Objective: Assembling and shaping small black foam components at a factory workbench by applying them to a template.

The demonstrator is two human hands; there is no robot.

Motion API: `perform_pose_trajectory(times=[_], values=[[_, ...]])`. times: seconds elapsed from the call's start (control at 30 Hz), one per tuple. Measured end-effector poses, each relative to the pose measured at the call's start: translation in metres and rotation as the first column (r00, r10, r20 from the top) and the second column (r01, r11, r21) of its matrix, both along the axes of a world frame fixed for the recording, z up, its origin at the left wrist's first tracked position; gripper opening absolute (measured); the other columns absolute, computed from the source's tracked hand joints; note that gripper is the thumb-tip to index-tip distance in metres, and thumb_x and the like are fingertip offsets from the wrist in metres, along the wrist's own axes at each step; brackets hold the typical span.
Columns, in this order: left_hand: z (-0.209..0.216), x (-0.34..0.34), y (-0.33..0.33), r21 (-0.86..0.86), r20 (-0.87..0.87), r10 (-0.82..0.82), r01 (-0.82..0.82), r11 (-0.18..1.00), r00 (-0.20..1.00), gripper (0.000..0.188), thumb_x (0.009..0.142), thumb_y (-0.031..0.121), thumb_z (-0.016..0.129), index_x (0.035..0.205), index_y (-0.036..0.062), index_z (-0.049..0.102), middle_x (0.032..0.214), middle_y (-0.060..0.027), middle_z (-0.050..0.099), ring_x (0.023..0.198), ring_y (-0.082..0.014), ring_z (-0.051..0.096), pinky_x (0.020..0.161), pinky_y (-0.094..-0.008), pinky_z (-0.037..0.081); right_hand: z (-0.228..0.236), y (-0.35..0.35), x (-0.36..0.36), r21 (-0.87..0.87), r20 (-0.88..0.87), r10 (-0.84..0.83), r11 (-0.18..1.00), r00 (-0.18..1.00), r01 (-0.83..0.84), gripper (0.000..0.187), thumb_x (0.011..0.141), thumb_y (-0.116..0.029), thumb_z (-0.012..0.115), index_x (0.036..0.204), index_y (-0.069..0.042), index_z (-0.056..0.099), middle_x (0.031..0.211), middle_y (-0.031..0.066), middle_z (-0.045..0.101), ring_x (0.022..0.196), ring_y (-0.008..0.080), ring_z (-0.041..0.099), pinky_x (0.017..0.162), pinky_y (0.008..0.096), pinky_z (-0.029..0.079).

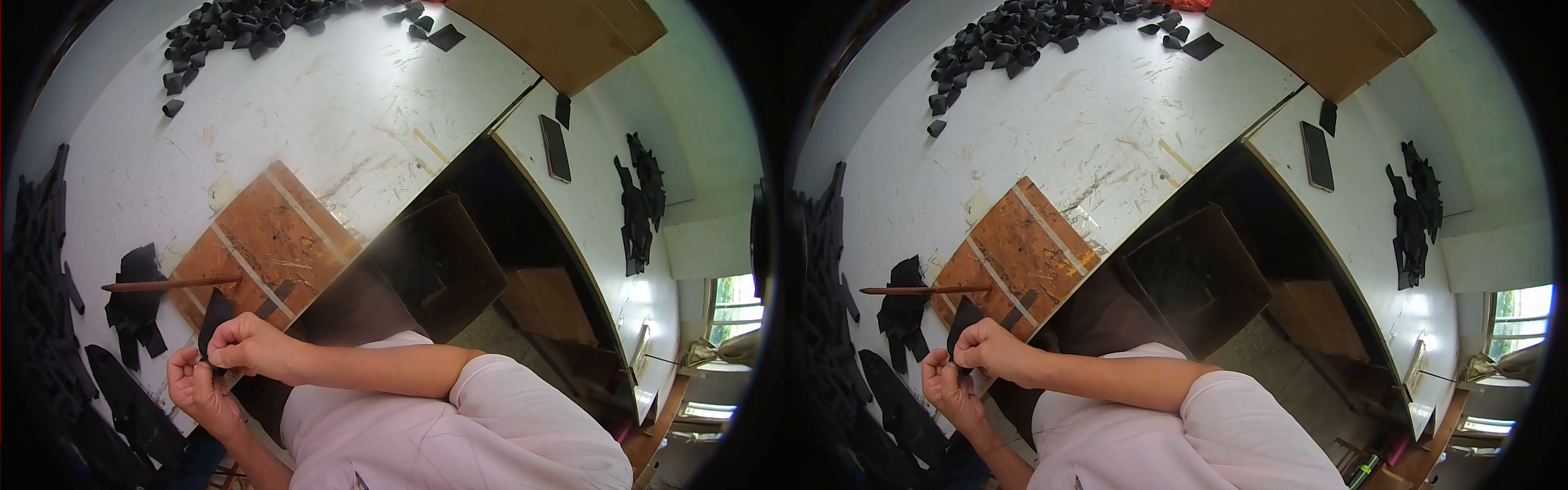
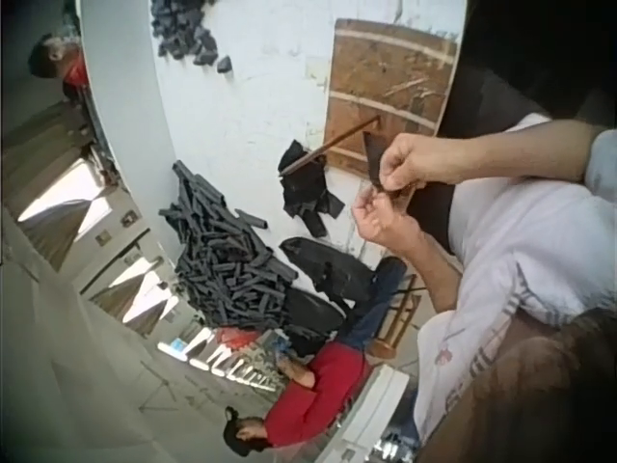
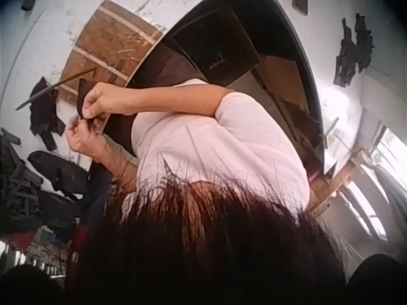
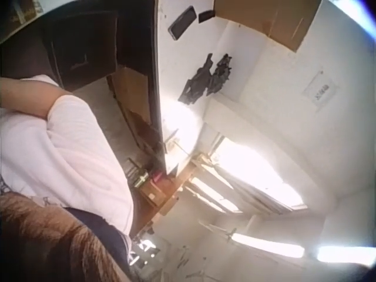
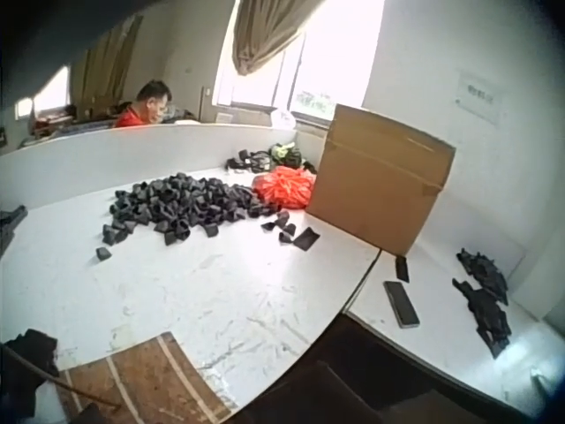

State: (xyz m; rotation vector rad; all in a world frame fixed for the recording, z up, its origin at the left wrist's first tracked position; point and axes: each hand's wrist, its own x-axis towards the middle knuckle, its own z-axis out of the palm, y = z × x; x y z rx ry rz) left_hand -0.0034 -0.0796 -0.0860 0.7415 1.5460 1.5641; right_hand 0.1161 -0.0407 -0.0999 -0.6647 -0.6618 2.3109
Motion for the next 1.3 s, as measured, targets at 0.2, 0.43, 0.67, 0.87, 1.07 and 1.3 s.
perform_pose_trajectory(times=[0.2,0.43,0.67,0.87,1.07,1.3], values=[[-0.006,0.013,-0.003,0.084,-0.278,0.136,-0.117,0.99,0.951,0.01,0.079,-0.006,0.048,0.089,-0.0042,0.049,0.071,-0.0041,0.051,0.043,-0.0015,0.037,0.037,-0.014,0.029,-0.006,0.002,0.005,0.121,-0.036,0.046,0.992,0.998,-0.041,0.026,0.084,-0.027,0.055,0.072,-0.006,0.047,0.063,-0.001,0.047,0.053,0.0051,0.039,0.046,0.0194,0.032],[0.022,-0.005,-0.013,0.293,0.815,-0.371,0.235,0.927,0.446,0.028,0.073,-0.013,0.039,0.1,-0.0102,0.036,0.065,-0.0155,0.05,0.028,-0.0058,0.03,0.027,-0.0198,0.028,-0.004,0.009,0.009,0.158,-0.154,0.08,0.986,0.985,-0.055,0.017,0.084,-0.018,0.056,0.076,-0.004,0.051,0.073,-0.0007,0.048,0.065,0.0059,0.043,0.059,0.0191,0.036],[0.031,0.023,-0.009,0.074,-0.037,-0.157,0.16,0.984,0.987,0.018,0.075,0.0,0.06,0.09,-0.0044,0.051,0.075,-0.0093,0.058,0.048,-0.0057,0.047,0.044,-0.0157,0.038,0.025,0.023,0.029,0.713,0.018,-0.201,0.689,0.979,0.129,0.01,0.081,-0.005,0.054,0.074,-0.001,0.049,0.088,0.0049,0.047,0.072,0.0113,0.05,0.062,0.0251,0.043],[0.034,0.041,0.01,0.381,-0.185,0.073,0.004,0.925,0.98,0.014,0.077,0.001,0.06,0.084,-0.0016,0.049,0.072,-0.0068,0.057,0.052,-0.0073,0.051,0.046,-0.0167,0.04,0.063,0.021,0.03,0.924,0.139,-0.524,0.375,0.841,0.081,0.007,0.077,-0.003,0.057,0.077,-0.001,0.05,0.078,0.0093,0.049,0.067,0.0213,0.052,0.059,0.0272,0.043],[0.084,0.031,0.028,0.426,0.437,-0.333,0.134,0.895,0.836,0.016,0.078,-0.002,0.057,0.088,0.0,0.045,0.072,-0.0105,0.056,0.038,-0.0041,0.038,0.034,-0.0157,0.033,0.102,0.043,0.041,0.842,0.313,-0.371,0.535,0.875,-0.074,0.013,0.08,-0.012,0.056,0.078,-0.001,0.05,0.073,0.0076,0.049,0.065,0.0159,0.049,0.057,0.0253,0.039],[0.115,0.019,0.044,0.711,0.504,-0.801,0.372,0.597,0.322,0.017,0.075,0.002,0.055,0.089,0.0028,0.045,0.078,-0.0106,0.054,0.042,-0.0055,0.041,0.037,-0.0165,0.033,0.168,0.056,0.042,0.767,0.236,-0.112,0.631,0.965,-0.114,0.023,0.085,-0.023,0.054,0.075,-0.003,0.048,0.067,-0.0014,0.048,0.063,0.0061,0.041,0.056,0.0198,0.034]])
